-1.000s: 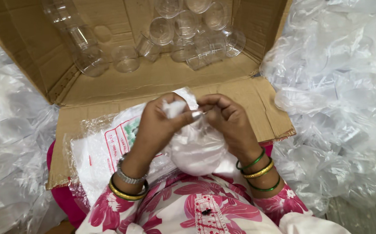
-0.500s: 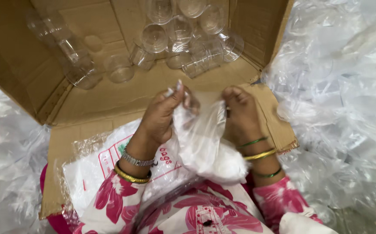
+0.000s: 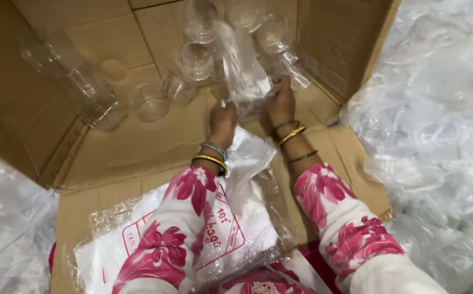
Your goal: The person sits with a cardboard box on their lap, opens white plastic bags and places clear plastic cups into them one at a time. They gather the filled bags, twist the tops closed and set the bagged cups back into the box.
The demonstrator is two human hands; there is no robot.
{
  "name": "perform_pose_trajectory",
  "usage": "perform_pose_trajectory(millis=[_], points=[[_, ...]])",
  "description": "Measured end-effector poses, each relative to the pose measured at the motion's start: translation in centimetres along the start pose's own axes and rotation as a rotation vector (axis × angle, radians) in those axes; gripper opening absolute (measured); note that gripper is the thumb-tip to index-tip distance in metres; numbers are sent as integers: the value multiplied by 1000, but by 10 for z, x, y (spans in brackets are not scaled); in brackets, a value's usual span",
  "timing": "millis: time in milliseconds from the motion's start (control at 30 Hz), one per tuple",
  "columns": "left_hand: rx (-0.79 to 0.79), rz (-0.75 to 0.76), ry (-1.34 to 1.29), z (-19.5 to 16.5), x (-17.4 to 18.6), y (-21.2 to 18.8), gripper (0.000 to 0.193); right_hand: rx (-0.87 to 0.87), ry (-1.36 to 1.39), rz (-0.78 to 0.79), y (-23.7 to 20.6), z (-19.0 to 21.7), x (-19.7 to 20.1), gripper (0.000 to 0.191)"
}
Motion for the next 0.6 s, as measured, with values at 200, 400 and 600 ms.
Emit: perform_pose_trajectory(millis=[200,400,600], points=[[272,68,-337,28,1,-1,23,52,56,120,-29,-9,-8,28],[188,86,-625,12,28,-3,21,-390,849,286,-32,-1,-7,17],[183,247,-480,-60,73,-51,17,-537,966,439,-45,45,37,20]])
Point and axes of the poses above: each hand's wrist, its own y-axis towards the middle knuckle, its own x-axis out of the back of the hand, z = x × y, the point moved 1 cm from there along y, towards the middle knuckle, and after that the axes turned 11 degrees about -z, right-handed, at the moved point
